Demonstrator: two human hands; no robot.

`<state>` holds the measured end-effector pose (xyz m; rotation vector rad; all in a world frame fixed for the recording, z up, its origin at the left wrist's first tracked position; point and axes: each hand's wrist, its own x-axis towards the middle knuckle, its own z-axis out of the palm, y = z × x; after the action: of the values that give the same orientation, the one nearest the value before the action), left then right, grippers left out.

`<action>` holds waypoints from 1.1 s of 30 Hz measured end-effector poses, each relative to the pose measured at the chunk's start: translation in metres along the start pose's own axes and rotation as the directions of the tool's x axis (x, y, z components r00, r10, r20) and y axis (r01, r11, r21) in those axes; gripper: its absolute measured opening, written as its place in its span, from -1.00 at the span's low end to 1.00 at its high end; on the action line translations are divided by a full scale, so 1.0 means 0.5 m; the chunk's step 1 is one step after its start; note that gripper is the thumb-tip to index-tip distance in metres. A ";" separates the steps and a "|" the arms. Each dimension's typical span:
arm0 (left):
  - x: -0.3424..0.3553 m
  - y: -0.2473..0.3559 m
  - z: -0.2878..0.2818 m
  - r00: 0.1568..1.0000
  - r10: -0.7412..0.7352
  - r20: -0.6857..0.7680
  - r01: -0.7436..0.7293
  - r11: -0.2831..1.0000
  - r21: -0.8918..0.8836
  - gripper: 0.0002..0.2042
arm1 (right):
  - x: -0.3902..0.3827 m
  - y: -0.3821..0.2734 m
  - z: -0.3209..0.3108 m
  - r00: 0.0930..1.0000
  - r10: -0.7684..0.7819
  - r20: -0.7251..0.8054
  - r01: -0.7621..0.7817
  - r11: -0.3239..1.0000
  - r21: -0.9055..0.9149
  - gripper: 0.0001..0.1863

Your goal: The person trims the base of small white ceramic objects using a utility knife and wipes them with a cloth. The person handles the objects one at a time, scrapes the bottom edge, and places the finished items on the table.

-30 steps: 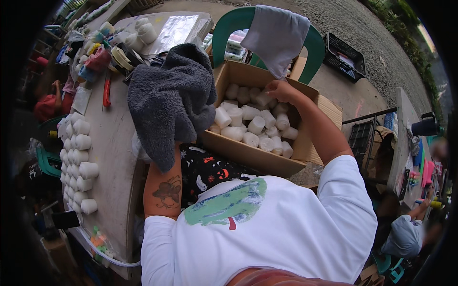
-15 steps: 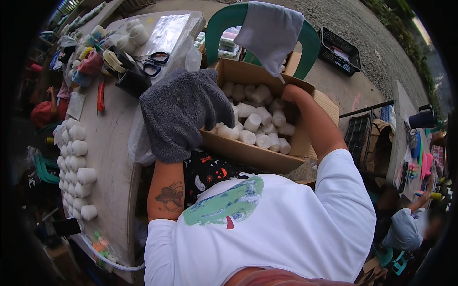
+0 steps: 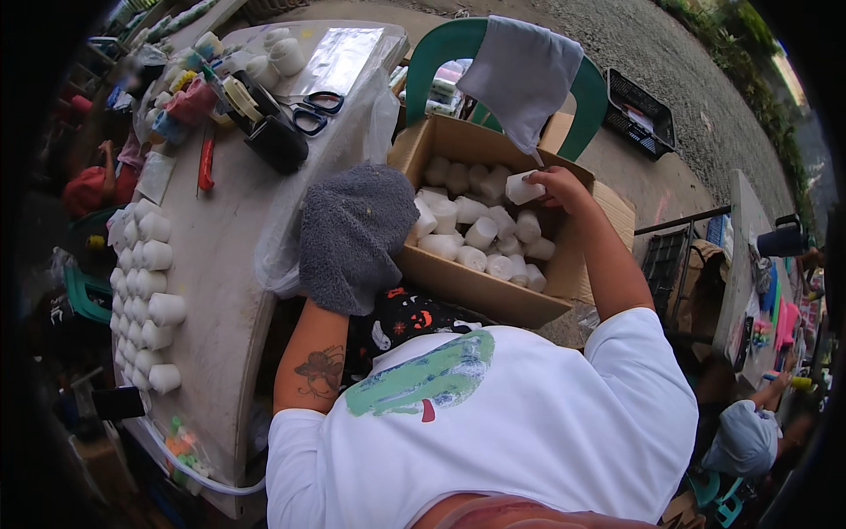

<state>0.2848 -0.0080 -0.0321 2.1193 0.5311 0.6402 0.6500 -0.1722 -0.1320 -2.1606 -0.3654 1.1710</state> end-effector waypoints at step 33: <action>0.013 0.065 0.040 0.964 0.260 -0.062 -0.227 0.920 0.321 -0.42 | -0.263 -0.174 0.291 0.320 -0.927 0.194 0.927 0.348 0.136 -0.13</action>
<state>0.3065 -0.0344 -0.0142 2.4867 0.4499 0.8575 0.4612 -0.1156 -0.0477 -1.2964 -1.5031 0.6686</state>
